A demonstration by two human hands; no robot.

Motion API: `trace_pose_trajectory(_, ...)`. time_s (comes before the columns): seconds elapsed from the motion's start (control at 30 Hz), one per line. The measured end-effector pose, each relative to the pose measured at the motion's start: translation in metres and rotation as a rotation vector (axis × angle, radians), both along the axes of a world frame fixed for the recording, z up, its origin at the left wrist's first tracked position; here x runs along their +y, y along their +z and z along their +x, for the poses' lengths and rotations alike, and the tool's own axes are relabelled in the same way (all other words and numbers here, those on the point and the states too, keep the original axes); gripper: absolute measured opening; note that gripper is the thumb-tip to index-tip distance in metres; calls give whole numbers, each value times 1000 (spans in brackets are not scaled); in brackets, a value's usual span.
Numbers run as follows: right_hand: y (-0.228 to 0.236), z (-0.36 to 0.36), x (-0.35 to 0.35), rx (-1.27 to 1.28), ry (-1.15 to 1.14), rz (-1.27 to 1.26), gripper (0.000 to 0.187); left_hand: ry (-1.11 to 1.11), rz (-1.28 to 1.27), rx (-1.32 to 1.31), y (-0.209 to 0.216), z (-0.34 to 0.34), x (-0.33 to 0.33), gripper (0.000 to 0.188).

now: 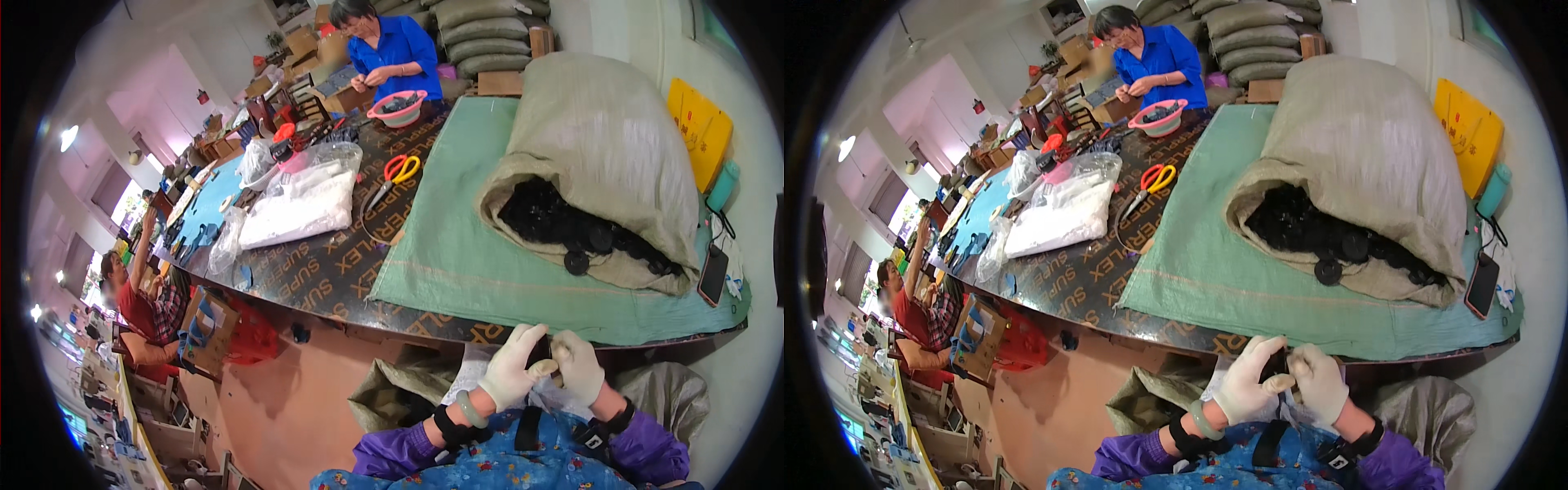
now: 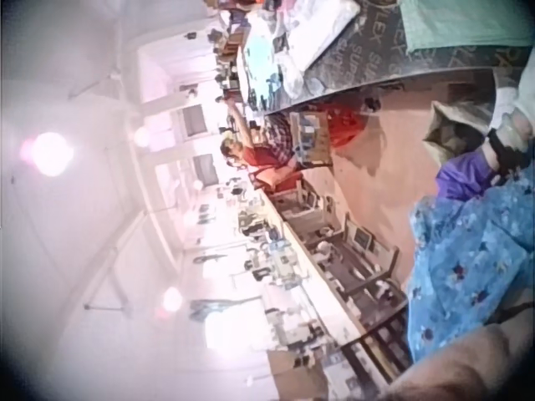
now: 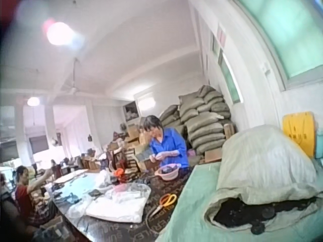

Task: The recorder is assembling small black circular plastic components from a large sack on a workshop table.

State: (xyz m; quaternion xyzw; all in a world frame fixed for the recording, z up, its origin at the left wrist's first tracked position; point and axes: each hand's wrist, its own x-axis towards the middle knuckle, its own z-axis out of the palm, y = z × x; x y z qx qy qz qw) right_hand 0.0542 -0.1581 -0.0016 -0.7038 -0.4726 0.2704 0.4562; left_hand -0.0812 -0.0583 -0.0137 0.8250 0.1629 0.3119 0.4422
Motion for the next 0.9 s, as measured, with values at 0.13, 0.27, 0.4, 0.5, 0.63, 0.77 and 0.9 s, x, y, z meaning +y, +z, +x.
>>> trace_pose_trajectory(0.13,-7,12,-5,310,205,-109,50,-180,-391,103,10,-29,15,54)
trace_pose_trajectory(0.27,6,27,-5,413,108,-10,58,12,-799,-21,2,-98,45,52)
trace_pose_trajectory(0.4,16,49,-12,407,5,-61,33,213,-1027,-191,-31,-177,47,62)
trace_pose_trajectory(0.5,13,59,-11,410,-44,-75,31,523,-1139,65,-78,-213,27,57)
trace_pose_trajectory(0.63,8,74,-14,339,-106,-55,25,581,-307,996,-187,-248,10,52)
trace_pose_trajectory(0.77,-10,109,-23,106,-302,-40,17,331,-250,1080,-118,-192,38,31)
trace_pose_trajectory(0.9,-47,169,-21,-386,-515,53,17,56,-661,599,-29,-123,57,19)
